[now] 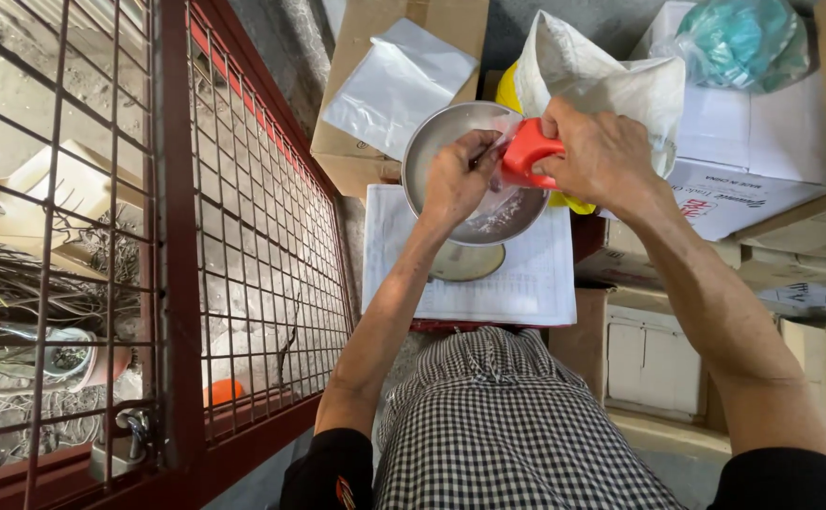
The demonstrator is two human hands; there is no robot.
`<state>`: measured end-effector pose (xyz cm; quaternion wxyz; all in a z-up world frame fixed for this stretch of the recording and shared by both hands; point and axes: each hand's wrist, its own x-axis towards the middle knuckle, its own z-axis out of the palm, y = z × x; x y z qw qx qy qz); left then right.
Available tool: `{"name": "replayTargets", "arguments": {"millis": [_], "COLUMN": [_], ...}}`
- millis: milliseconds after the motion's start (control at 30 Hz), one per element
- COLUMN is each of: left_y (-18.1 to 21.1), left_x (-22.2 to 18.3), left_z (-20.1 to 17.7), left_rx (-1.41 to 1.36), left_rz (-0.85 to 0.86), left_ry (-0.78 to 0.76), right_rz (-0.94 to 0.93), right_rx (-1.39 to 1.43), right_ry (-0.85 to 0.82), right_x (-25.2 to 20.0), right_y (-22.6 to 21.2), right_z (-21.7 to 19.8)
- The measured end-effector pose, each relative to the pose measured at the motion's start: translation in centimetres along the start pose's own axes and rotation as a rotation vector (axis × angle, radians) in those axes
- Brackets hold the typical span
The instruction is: Measuring and bagging white powder using a scale and a scoop in an agricultural setting.
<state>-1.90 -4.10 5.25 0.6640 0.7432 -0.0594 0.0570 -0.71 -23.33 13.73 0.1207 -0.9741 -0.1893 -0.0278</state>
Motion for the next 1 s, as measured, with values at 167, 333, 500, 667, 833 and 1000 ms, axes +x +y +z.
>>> {"name": "replayTargets", "arguments": {"millis": [167, 333, 500, 667, 833, 1000], "left_y": [-4.9, -4.0, -4.4, -5.8, -5.8, -5.4], "left_x": [0.3, 0.0, 0.7, 0.8, 0.5, -0.2], "left_z": [-0.2, -1.9, -2.8, -2.7, -2.5, -2.7], "left_rx": [0.43, 0.397, 0.021, -0.306, -0.494, -0.547], "left_rz": [0.249, 0.222, 0.063, 0.013, -0.013, -0.02], "left_ry": [0.179, 0.178, 0.149, 0.129, 0.127, 0.132], "right_rz": [-0.017, 0.055, 0.051, 0.055, 0.042, 0.051], "right_rx": [0.016, 0.054, 0.115, 0.154, 0.178, 0.177], "right_ry": [0.035, 0.046, 0.115, 0.151, 0.199, 0.194], "right_x": [-0.6, -1.7, -2.7, -3.5, -4.1, -4.6], "right_y": [0.5, 2.0, 2.8, 3.6, 3.3, 2.6], "right_z": [-0.2, 0.0, 0.8, 1.1, 0.4, 0.1]}}
